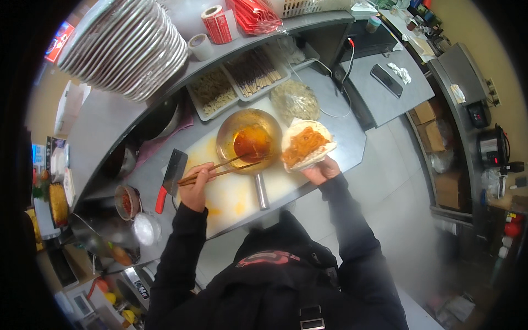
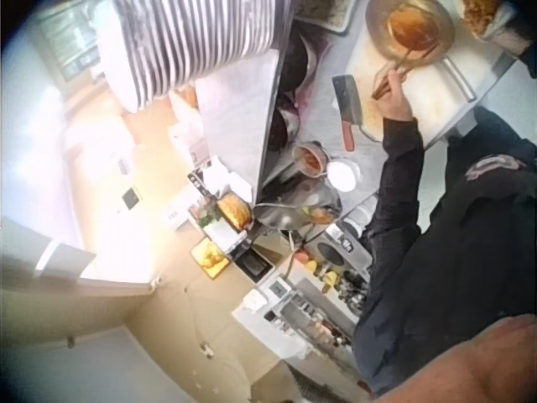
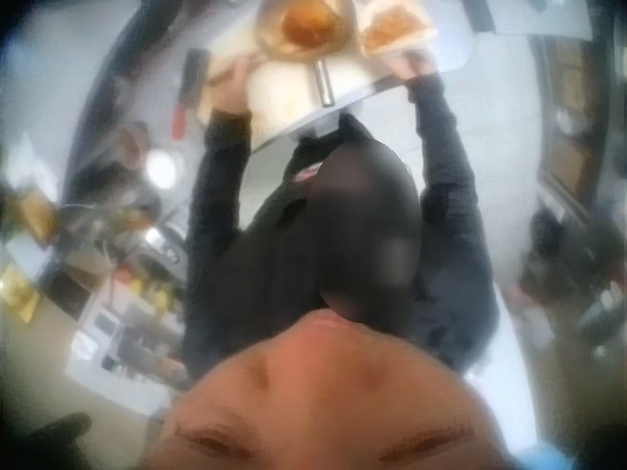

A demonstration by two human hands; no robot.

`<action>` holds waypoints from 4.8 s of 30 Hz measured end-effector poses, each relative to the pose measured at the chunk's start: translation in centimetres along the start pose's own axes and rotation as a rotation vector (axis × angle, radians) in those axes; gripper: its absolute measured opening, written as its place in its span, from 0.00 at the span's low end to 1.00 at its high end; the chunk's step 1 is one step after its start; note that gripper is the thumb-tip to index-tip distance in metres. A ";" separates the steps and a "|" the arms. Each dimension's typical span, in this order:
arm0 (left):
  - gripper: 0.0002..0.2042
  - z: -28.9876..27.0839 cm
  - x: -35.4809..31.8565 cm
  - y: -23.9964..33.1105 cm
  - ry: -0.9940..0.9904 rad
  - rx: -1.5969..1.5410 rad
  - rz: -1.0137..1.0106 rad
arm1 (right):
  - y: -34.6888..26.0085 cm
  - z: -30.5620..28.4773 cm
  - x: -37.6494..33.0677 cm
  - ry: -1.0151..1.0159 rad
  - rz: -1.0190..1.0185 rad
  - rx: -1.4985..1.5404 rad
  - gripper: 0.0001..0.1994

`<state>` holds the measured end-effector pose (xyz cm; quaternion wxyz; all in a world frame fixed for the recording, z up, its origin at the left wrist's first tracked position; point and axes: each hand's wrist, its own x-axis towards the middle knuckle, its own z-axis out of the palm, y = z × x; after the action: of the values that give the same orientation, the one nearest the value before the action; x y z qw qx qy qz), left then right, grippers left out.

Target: The person prepares a ramen wrap by mixing noodles with sauce in a small pan, then placing the mixture into a split flatbread. They add more sauce, fold the wrap, and place it into a plastic bag before setting it aside.

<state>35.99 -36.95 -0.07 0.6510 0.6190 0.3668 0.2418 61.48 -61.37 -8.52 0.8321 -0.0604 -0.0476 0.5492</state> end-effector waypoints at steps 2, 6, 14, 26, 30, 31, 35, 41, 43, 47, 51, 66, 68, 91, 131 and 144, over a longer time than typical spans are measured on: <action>0.10 1.2 -0.1 -3.1 0.014 -0.014 0.023 | -1.0 -0.4 -1.3 0.038 -0.018 -0.021 0.39; 0.10 3.0 -0.7 -5.9 0.034 0.006 0.089 | -1.6 -1.0 -2.9 0.117 -0.011 -0.034 0.40; 0.12 3.5 0.0 -6.4 0.061 0.023 0.050 | -0.5 -2.4 -3.4 0.081 0.003 -0.021 0.42; 0.13 3.8 0.6 -5.0 0.028 -0.033 0.026 | 0.8 -2.8 -2.7 0.036 0.004 0.017 0.40; 0.11 0.7 0.2 -4.3 -0.001 0.010 0.072 | 1.0 -2.9 -2.5 0.037 0.007 -0.013 0.41; 0.11 0.0 0.1 -4.1 -0.001 0.004 0.088 | 1.1 -2.9 -2.5 0.065 0.011 -0.016 0.40; 0.11 -0.7 -0.8 -3.8 0.066 -0.035 0.059 | 1.4 -3.0 -2.3 0.065 0.015 -0.002 0.40; 0.10 1.0 -1.7 -5.0 0.015 0.038 0.112 | 1.6 -2.8 -1.9 0.068 0.025 -0.015 0.41; 0.12 1.0 -1.5 -5.4 0.031 0.069 0.115 | 1.6 -2.7 -1.9 0.085 0.028 -0.007 0.41; 0.13 0.5 -0.9 -5.6 0.015 0.001 0.102 | 1.5 -2.7 -1.9 0.090 0.036 0.011 0.41; 0.13 0.5 -0.4 -5.0 -0.042 -0.081 0.087 | 1.5 -2.8 -1.9 0.079 0.043 -0.012 0.40; 0.09 -0.3 2.7 -6.2 -0.193 -0.073 0.136 | 1.4 -3.0 -2.2 0.038 0.043 0.000 0.39; 0.09 -0.2 2.5 -6.5 -0.151 -0.032 0.138 | 1.5 -3.1 -2.2 0.066 0.048 -0.008 0.39; 0.09 -6.5 0.9 -10.0 0.209 -0.651 -0.405 | 2.5 -4.4 -1.9 0.131 0.091 0.012 0.37; 0.11 -0.9 1.5 -7.5 0.073 -0.231 -0.179 | 2.2 -3.5 -1.9 0.130 0.087 0.006 0.36; 0.13 -2.8 1.5 -9.5 0.163 -0.508 -0.322 | 2.1 -4.3 -2.3 0.151 0.089 0.009 0.37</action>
<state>33.42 -35.19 -9.58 0.7833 0.3488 0.4390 0.2683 59.28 -62.92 -13.08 0.8083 -0.1002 0.0206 0.5799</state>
